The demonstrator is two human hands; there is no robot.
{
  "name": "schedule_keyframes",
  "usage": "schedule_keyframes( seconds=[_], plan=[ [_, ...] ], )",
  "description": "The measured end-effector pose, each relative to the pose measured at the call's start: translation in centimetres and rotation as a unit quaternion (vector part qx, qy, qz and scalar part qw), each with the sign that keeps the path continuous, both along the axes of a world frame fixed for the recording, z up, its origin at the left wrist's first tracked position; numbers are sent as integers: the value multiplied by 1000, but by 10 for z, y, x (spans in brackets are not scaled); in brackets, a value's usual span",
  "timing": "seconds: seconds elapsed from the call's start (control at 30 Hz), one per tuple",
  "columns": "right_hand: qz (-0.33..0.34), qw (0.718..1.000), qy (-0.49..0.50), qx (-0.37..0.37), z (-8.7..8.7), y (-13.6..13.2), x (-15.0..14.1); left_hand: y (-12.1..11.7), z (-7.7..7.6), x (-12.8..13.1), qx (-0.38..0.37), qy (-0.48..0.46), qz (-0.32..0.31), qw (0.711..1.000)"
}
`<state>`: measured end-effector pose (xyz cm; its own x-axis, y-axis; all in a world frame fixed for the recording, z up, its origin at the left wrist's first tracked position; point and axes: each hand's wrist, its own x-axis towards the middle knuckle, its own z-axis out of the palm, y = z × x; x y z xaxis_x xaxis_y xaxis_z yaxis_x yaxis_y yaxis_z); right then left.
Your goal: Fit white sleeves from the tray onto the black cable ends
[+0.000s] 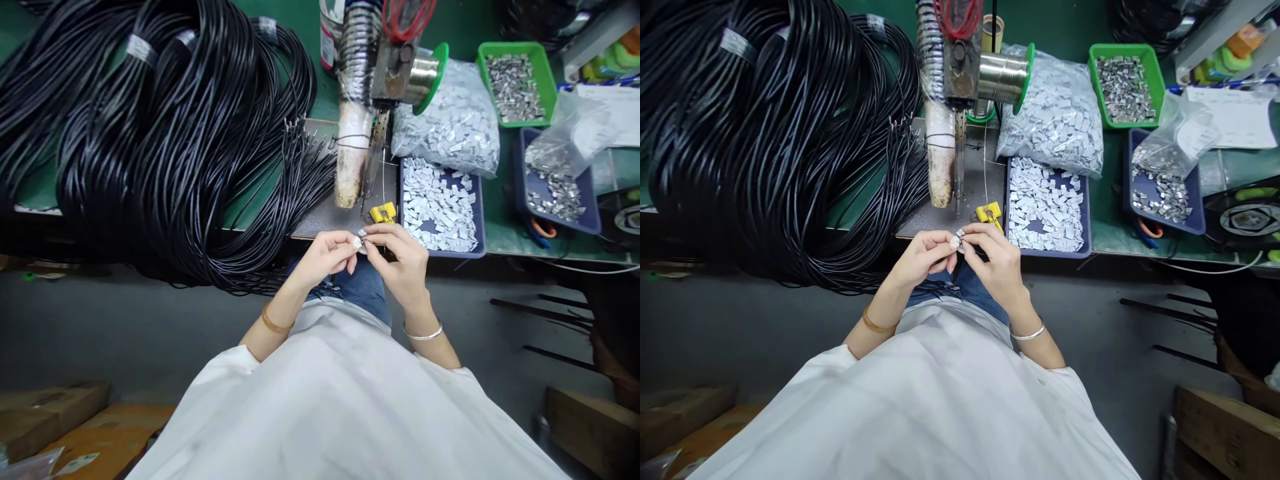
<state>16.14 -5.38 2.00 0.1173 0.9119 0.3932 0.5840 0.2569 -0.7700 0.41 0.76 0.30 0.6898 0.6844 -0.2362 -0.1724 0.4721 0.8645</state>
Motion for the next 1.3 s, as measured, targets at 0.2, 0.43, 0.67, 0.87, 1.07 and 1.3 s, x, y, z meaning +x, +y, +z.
schedule_keyframes(
  seconds=[0.2,0.43,0.67,0.87,1.07,1.3],
  plan=[
    [34,978,192,-68,-13,11,0,3,-6,-2,-42,-39,10,998],
    [-65,982,176,-16,-8,7,-3,2,-3,1,-57,-12,116,992],
    [-45,986,-75,146,0,1,-7,5,4,10,39,12,199,979],
    [-54,991,70,105,-14,6,-5,7,2,12,57,1,200,978],
    [-41,990,-31,132,-20,10,-1,8,-1,14,75,-3,202,977],
    [-36,975,-113,186,-26,13,-1,10,-2,17,143,41,228,962]
  ],
)
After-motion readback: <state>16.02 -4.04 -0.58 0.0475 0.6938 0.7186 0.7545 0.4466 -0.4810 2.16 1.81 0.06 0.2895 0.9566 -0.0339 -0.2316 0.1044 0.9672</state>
